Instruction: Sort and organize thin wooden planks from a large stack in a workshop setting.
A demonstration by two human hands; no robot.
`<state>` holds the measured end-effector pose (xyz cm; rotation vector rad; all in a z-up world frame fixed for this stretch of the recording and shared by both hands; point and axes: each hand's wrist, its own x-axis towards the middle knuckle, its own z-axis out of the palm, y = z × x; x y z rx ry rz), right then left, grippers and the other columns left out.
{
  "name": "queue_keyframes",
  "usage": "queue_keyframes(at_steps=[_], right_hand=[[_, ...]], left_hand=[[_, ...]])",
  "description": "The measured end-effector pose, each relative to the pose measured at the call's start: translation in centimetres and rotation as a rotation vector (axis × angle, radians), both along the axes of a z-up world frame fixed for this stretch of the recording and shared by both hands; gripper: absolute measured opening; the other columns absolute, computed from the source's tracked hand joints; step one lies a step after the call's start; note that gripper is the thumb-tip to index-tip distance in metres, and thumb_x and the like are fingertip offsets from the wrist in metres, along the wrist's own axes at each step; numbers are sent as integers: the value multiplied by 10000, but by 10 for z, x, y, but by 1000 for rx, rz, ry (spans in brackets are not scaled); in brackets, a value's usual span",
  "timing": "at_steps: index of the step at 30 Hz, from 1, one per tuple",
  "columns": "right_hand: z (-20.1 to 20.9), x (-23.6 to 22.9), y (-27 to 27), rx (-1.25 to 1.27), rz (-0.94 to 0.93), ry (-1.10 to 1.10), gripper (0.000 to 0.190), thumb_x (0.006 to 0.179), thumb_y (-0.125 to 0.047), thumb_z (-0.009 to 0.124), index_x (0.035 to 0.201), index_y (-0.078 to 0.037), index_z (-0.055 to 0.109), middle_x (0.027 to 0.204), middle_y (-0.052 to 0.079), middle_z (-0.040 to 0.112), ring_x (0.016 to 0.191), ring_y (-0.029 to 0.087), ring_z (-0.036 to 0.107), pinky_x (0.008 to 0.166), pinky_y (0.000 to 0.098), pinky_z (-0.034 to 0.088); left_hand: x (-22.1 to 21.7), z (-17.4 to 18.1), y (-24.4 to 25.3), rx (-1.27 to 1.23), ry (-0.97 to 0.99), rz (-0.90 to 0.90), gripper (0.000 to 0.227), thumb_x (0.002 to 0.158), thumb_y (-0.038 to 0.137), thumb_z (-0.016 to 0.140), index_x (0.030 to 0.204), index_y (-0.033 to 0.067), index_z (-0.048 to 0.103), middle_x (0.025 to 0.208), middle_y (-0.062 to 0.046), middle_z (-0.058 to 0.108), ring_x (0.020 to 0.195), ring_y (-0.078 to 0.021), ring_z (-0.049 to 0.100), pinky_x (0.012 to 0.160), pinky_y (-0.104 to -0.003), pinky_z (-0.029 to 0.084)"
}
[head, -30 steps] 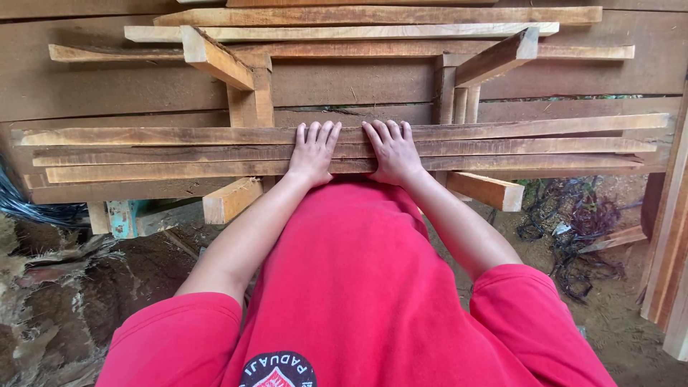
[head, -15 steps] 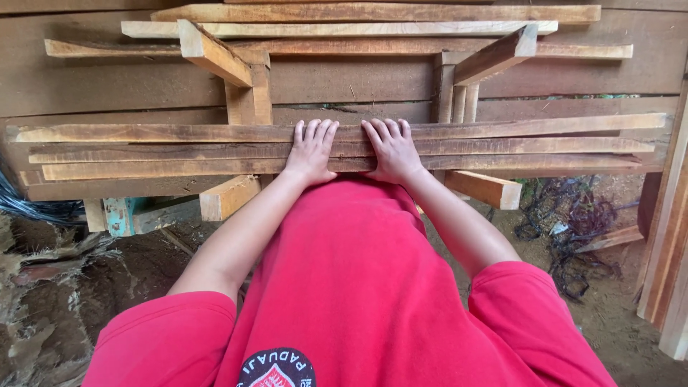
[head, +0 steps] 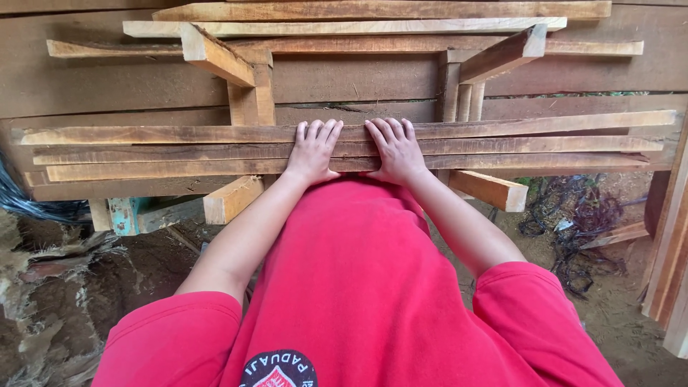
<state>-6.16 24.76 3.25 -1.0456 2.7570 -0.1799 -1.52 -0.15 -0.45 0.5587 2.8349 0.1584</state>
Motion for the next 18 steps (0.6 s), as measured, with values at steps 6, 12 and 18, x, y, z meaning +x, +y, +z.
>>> queue_keyframes(at_steps=[6,12,18], right_hand=[[-15,4,8,-81,30,86,1256,501,-693,811,1559,-124,448,1473,79,515,1362,285,454,1172,536,274],[15,-9,-8,100,18,-75,1310,482,-694,807,1597,-173,360,1431,61,506,1303,278,477,1086,523,318],[12,-3,-5,96,43,-46,1264,534,-701,787,1586,-142,366,1429,83,511,1309,289,477,1070,512,315]], left_hand=[[2,-1,3,28,-32,39,1337,510,572,927,1597,98,309,1534,-98,408,1364,-301,382,1165,-599,248],[-3,2,4,-60,-49,19,1338,514,642,891,1592,115,299,1525,-78,391,1329,-280,386,1136,-565,279],[1,8,3,-89,4,-25,1321,522,629,896,1577,79,323,1492,-109,413,1290,-297,414,1089,-569,308]])
